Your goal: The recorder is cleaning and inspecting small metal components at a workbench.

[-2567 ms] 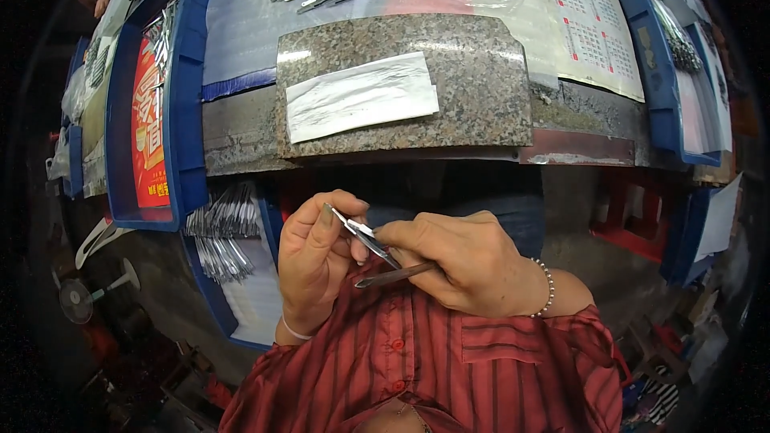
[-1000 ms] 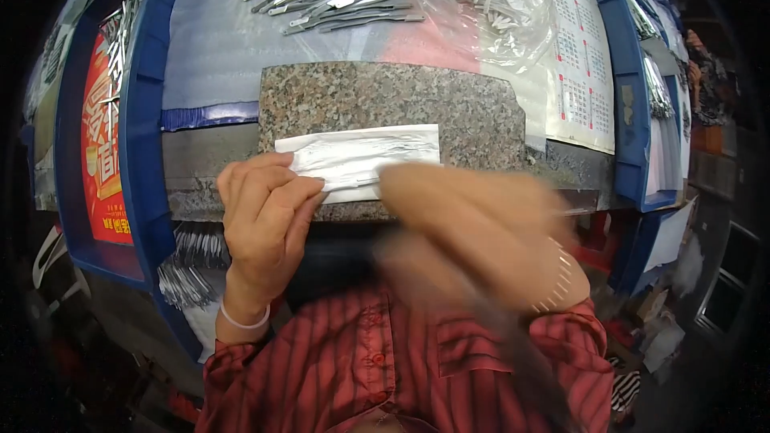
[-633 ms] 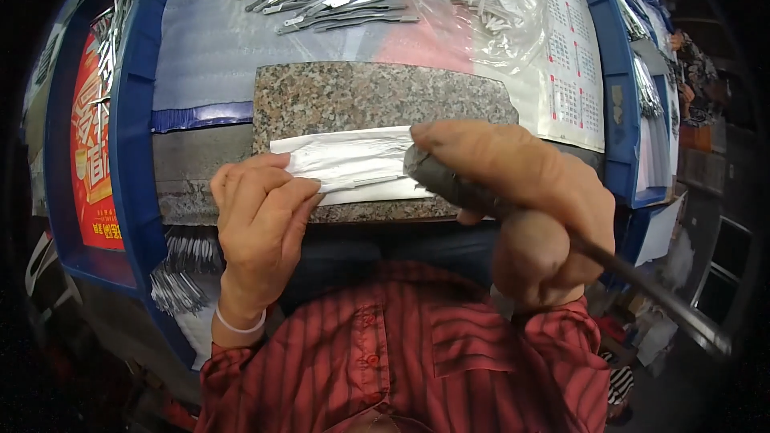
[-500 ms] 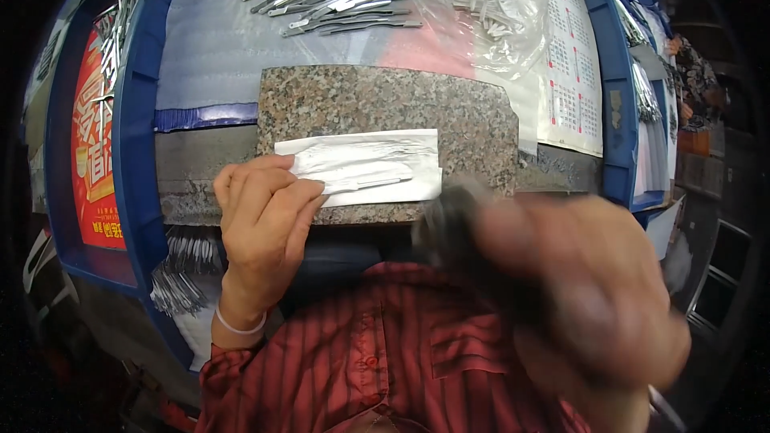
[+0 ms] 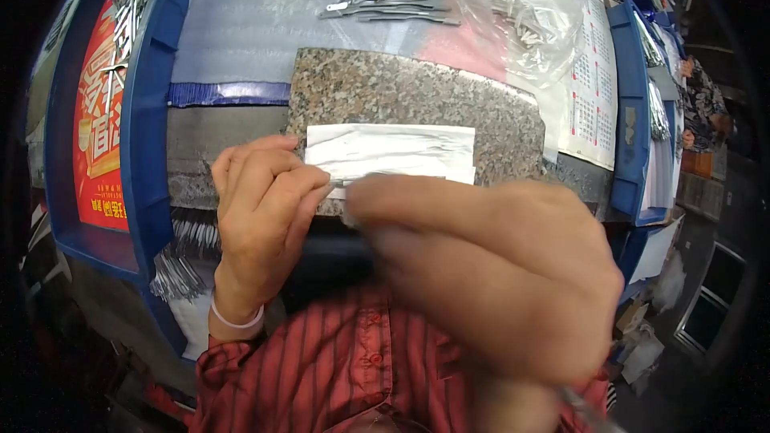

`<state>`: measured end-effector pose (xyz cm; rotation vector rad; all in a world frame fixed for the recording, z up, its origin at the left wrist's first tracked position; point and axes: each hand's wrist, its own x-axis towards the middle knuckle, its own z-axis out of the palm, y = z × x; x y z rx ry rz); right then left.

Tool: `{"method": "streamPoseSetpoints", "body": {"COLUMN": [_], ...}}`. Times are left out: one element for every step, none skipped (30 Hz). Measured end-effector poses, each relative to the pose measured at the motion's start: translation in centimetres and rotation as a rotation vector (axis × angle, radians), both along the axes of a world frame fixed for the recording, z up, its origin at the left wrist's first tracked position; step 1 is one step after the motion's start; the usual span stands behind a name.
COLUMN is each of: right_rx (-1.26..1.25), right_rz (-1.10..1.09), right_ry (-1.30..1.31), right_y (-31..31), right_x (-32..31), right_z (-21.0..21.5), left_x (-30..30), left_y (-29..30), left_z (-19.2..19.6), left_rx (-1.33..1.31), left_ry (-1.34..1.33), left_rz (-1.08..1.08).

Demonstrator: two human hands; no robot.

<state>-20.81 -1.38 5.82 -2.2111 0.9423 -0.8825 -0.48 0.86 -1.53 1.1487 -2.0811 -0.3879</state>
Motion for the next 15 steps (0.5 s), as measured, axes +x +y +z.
{"method": "streamPoseSetpoints", "body": {"right_rx": [-0.057, 0.106, 0.082, 0.076, 0.101, 0.125, 0.099, 0.172, 0.247, 0.236, 0.256, 0.273, 0.278, 0.275, 0.229], "right_rz": [0.008, 0.079, 0.045, 0.047, 0.021, -0.006, -0.009, -0.061, -0.113, -0.120, -0.150, -0.302, -0.464, -0.473, -0.392], "right_ry": [-0.018, 0.136, 0.080, 0.084, 0.078, 0.071, 0.082, 0.078, 0.076, -0.034, -0.073, -0.080, -0.085, -0.083, -0.004], "right_y": [-0.1, -0.7, -0.7, -0.6, -0.4, -0.3, -0.4, -0.3, -0.1, 0.2, 0.5, 1.6, 2.0, 1.9, 1.7], "right_x": [0.3, 1.6, 1.8, 1.7, 1.4, 1.1, 0.9, 0.7, 0.5, -0.1, -0.5, -0.2, 0.5, 0.8, 1.0], "right_z": [0.5, -0.5, -0.8, -1.0, -1.2, -1.2, -1.5, -1.1, -0.7, -0.9, -0.6, 0.1, 1.1, 1.4, 1.7], "left_x": [0.0, 0.1, 0.2, 0.2, 0.1, -0.1, -0.1, -0.1, 0.0, 0.0, 0.0, 0.0, -0.1, -0.1, -0.2], "left_y": [-0.2, -0.3, -0.3, 0.0, -0.1, -0.3, -0.3, -0.3, -0.3, -0.1, 0.0, 0.0, -0.3, -0.4, -0.5], "left_z": [0.4, 0.9, 1.2, 0.9, 0.8, 0.7, 0.5, 0.4, 0.3, 0.3, 0.3, 0.2, 0.2, 0.2, 0.2], "left_rx": [-0.006, 0.032, 0.070, 0.069, 0.064, 0.044, 0.030, 0.031, 0.026, 0.025, 0.032, 0.017, -0.008, -0.010, -0.012], "left_ry": [0.009, 0.004, -0.001, 0.014, 0.017, 0.018, 0.014, 0.014, 0.016, 0.017, 0.016, 0.010, 0.008, 0.012, 0.022], "left_rz": [-0.008, -0.014, -0.019, -0.044, -0.042, -0.039, -0.031, -0.026, -0.022, -0.019, -0.016, -0.015, -0.025, -0.033, -0.039]}}
